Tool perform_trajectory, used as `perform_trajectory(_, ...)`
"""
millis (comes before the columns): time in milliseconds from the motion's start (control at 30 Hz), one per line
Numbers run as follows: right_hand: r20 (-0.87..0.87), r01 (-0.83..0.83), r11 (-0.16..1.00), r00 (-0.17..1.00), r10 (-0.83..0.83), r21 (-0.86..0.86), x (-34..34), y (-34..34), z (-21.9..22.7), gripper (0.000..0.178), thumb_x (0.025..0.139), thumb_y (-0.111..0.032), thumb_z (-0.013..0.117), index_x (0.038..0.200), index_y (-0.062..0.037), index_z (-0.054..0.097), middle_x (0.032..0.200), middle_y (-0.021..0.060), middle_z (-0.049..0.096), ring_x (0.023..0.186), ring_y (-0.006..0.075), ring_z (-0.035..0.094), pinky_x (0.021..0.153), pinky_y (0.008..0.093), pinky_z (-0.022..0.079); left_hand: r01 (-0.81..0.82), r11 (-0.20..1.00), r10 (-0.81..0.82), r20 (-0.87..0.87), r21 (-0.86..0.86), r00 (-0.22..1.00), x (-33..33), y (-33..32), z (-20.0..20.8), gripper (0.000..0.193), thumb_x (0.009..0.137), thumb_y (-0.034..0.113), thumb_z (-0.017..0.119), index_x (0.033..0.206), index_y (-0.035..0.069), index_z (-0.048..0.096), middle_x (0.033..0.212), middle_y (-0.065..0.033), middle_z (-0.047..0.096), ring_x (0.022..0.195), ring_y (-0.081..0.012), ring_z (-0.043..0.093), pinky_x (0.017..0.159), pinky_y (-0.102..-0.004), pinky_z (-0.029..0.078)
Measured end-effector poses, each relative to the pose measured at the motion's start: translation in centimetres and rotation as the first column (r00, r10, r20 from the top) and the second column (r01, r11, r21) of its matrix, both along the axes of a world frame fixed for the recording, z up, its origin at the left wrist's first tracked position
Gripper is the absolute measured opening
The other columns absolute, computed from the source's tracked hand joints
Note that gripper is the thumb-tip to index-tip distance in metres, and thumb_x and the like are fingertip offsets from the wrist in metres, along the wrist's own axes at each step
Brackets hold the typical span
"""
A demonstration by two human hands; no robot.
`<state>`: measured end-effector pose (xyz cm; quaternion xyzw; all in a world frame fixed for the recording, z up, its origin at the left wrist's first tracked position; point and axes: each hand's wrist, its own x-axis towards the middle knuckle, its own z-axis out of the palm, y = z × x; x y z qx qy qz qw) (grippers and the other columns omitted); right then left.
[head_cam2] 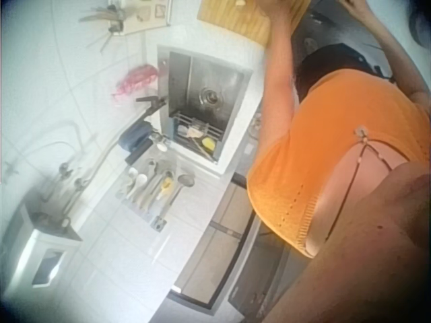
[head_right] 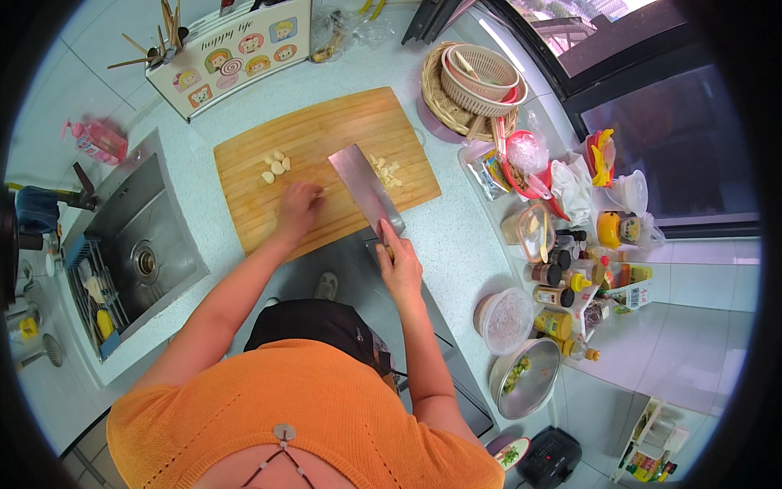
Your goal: The person handles garlic cloves from a red colander, washes them in a sink under running water, and then chops them with a cleaver on a wooden cutting board.
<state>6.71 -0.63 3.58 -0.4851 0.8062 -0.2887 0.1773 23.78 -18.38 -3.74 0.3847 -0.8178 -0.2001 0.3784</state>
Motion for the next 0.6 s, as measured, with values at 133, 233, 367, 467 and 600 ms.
perform_trajectory(133, -0.053, -0.007, 0.999, 0.999, 0.01, 0.04, 1.3, -0.4, -0.6, 0.052, 0.085, -0.018, 0.064, 0.133, -0.03, 0.05, 0.082, 0.0099, 0.056, 0.074, 0.0257, 0.059, 0.071, 0.0368, 0.048, -0.016, 0.988, 0.019, -0.017, 0.153, 1.0, -3.9, 0.6, 0.1, 0.025, 0.07, 0.014, 0.07, 0.092, 0.009, 0.059, 0.088, -0.0076, 0.059, 0.089, -0.0285, 0.054, 0.08, -0.0413, 0.04)
perform_trajectory(233, -0.063, -0.041, 0.999, 0.997, 0.043, 0.035, 1.9, -0.9, -1.4, 0.053, 0.084, -0.017, 0.065, 0.133, -0.0295, 0.049, 0.081, 0.0108, 0.056, 0.075, 0.0277, 0.059, 0.07, 0.0387, 0.048, -0.082, 0.988, 0.077, 0.04, 0.13, 0.996, -4.3, 1.2, -0.1, 0.03, 0.069, 0.016, 0.071, 0.095, 0.008, 0.059, 0.094, -0.0097, 0.058, 0.094, -0.0299, 0.053, 0.082, -0.0419, 0.038)
perform_trajectory(367, -0.137, -0.122, 0.992, 0.983, 0.126, 0.035, 2.2, -0.9, -2.6, 0.056, 0.081, -0.014, 0.066, 0.132, -0.0285, 0.049, 0.082, 0.0113, 0.056, 0.075, 0.0295, 0.059, 0.067, 0.0386, 0.049, -0.052, 0.996, 0.05, 0.036, 0.073, 0.998, -2.5, 1.7, -0.8, 0.032, 0.069, 0.015, 0.071, 0.096, 0.006, 0.057, 0.099, -0.0111, 0.055, 0.098, -0.0319, 0.05, 0.083, -0.0431, 0.038)
perform_trajectory(467, -0.132, -0.116, 0.993, 0.985, 0.114, -0.008, 2.5, -0.8, -2.7, 0.057, 0.08, -0.014, 0.068, 0.133, -0.0276, 0.049, 0.082, 0.0116, 0.056, 0.073, 0.0299, 0.059, 0.065, 0.0384, 0.049, -0.046, 0.997, 0.047, -0.024, 0.067, 0.999, -1.5, 1.8, -1.1, 0.028, 0.069, 0.013, 0.07, 0.092, 0.006, 0.057, 0.098, -0.0106, 0.054, 0.097, -0.0318, 0.049, 0.083, -0.0434, 0.039)
perform_trajectory(600, -0.127, -0.055, 0.979, 0.991, 0.03, -0.196, 2.1, -1.0, -2.4, 0.057, 0.079, -0.014, 0.07, 0.132, -0.0246, 0.051, 0.085, 0.0115, 0.057, 0.072, 0.0273, 0.059, 0.063, 0.0372, 0.049, -0.044, 0.999, 0.045, -0.053, 0.026, 0.998, -0.8, 2.0, -1.5, 0.025, 0.071, 0.011, 0.069, 0.092, 0.007, 0.057, 0.099, -0.0116, 0.054, 0.097, -0.0324, 0.05, 0.083, -0.0442, 0.039)
